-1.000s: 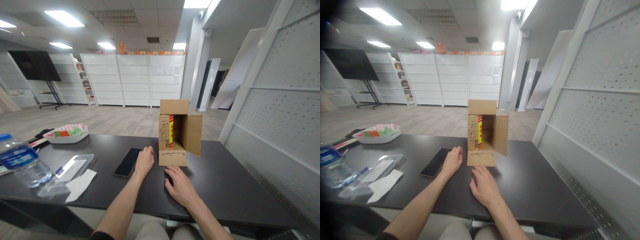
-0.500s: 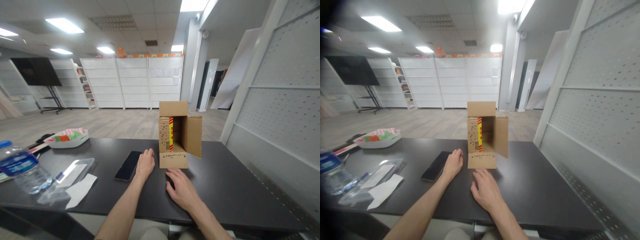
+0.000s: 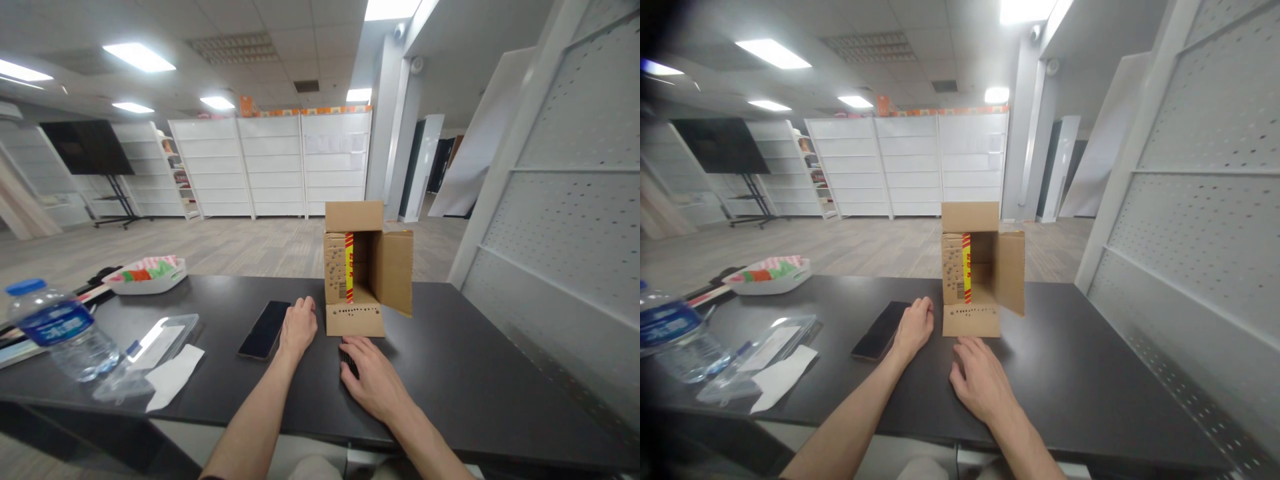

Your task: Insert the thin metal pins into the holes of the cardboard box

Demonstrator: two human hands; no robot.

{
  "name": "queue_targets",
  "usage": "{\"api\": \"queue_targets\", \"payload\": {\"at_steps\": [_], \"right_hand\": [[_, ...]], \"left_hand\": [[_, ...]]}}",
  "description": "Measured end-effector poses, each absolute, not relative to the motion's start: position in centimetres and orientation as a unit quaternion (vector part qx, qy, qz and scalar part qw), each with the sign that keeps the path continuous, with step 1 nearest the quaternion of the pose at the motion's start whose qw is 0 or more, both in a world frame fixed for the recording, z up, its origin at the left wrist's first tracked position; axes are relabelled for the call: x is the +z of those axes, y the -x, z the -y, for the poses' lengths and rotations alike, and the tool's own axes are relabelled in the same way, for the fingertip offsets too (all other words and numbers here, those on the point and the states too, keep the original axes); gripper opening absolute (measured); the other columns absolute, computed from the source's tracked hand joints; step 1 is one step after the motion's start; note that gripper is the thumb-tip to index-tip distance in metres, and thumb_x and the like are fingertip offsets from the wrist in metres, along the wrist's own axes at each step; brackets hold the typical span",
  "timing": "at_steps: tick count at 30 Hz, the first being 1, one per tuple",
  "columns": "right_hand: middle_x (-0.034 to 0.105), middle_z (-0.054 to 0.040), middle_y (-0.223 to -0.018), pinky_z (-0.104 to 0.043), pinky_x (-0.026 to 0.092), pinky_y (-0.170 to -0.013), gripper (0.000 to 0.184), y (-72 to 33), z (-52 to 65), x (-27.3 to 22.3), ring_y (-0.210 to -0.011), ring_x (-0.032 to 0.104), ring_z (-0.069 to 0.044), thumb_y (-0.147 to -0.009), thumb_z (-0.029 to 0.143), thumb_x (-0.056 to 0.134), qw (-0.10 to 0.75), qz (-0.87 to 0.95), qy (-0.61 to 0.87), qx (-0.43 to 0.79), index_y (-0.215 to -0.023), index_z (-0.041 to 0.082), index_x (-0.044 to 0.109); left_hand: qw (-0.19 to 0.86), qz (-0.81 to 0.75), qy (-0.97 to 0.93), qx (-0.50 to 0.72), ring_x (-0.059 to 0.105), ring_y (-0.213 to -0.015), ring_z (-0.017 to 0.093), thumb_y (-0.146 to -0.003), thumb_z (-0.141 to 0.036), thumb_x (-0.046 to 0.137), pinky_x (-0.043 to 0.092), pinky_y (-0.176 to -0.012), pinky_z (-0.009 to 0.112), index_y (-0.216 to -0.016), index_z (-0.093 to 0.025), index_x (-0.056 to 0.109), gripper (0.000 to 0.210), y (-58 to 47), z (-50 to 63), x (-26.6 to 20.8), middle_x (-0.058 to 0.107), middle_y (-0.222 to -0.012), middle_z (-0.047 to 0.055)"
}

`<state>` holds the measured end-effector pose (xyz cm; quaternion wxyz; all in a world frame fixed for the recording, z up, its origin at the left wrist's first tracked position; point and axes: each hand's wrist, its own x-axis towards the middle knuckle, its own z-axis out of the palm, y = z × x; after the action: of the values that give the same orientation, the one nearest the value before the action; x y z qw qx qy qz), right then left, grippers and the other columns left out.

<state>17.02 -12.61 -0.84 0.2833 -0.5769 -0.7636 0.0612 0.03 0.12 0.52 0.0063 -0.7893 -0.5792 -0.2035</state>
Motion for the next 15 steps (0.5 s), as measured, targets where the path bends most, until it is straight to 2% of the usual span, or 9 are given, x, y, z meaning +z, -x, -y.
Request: {"api": "queue_targets", "payload": {"at_steps": [15], "right_hand": [[0.066, -0.0090, -0.134, -0.042, 0.043, -0.107, 0.031, -17.02, 12.87, -0.09, -0.126, 0.056, -0.025, -0.091, 0.020, 0.051, 0.249, 0.771, 0.584, 0.051, -0.117, 0.019, 0.068]], "left_hand": [[0.010, 0.573, 0.794, -0.202, 0.062, -0.092, 0.019, -0.094, -0.012, 0.041, 0.042, -0.087, 0.032, -0.103, -0.021, 0.057, 0.021, -0.10, 0.00, 0.36, 0.062, -0.102, 0.006]]}}
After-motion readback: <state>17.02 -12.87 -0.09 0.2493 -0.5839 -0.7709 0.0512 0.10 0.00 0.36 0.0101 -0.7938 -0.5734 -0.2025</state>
